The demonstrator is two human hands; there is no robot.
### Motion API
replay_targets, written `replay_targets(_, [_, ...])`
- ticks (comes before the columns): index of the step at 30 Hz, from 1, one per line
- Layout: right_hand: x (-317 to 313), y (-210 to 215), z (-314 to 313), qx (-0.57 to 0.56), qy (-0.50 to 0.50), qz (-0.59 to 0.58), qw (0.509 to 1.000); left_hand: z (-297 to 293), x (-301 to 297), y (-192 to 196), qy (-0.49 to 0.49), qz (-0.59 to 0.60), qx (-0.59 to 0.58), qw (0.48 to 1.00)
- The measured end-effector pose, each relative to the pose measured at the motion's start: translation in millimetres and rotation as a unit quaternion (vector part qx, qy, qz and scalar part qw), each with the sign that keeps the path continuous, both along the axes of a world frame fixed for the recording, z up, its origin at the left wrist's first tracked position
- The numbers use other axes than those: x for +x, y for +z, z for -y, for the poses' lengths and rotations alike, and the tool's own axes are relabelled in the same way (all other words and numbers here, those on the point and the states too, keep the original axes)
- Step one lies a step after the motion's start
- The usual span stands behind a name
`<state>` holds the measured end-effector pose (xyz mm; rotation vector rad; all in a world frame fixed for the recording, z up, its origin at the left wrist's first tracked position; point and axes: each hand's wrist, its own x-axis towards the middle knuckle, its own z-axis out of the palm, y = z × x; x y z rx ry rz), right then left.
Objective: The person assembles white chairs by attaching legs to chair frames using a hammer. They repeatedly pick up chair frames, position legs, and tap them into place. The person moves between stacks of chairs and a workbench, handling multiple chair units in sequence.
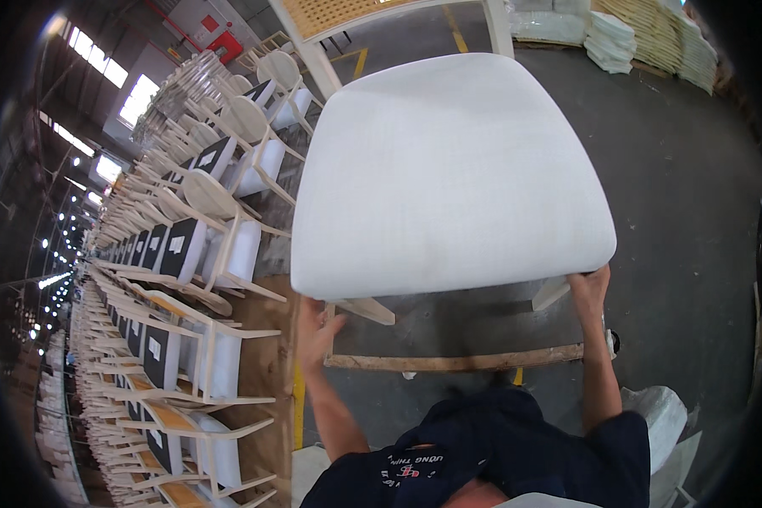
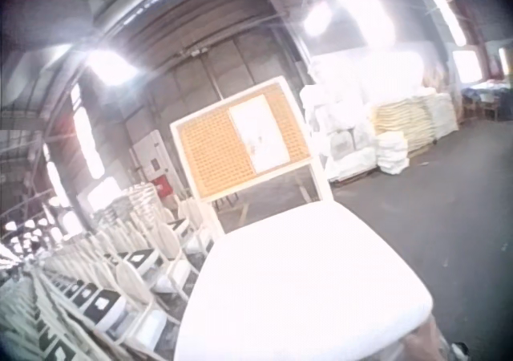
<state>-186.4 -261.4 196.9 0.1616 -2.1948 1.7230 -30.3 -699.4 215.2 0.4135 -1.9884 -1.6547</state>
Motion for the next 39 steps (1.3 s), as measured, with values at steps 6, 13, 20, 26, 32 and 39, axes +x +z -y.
replay_targets(6, [-9, -12, 16, -0.019, -0.062, -0.043, 0.997, -9, -59, -29, 0.1, -0.14, -0.045, 0.984])
replay_targets(13, [-11, -17, 11, -0.036, -0.072, -0.051, 0.995, 0, -56, -24, 0.028, -0.106, 0.041, 0.993])
replay_targets(20, [-13, -21, 1, -0.046, -0.045, -0.031, 0.997, -19, -54, -18, 0.083, -0.135, -0.019, 0.987])
replay_targets(26, [-8, -16, 1, -0.057, -0.017, -0.019, 0.998, -20, -52, -16, 0.055, -0.114, 0.086, 0.988])
replay_targets(32, [-10, -18, 0, -0.025, -0.037, -0.026, 0.999, -17, -53, -20, 0.069, -0.089, 0.029, 0.993])
replay_targets(39, [-13, -21, -3, -0.047, -0.008, -0.031, 0.998, -23, -53, -14, 0.066, -0.107, 0.02, 0.992])
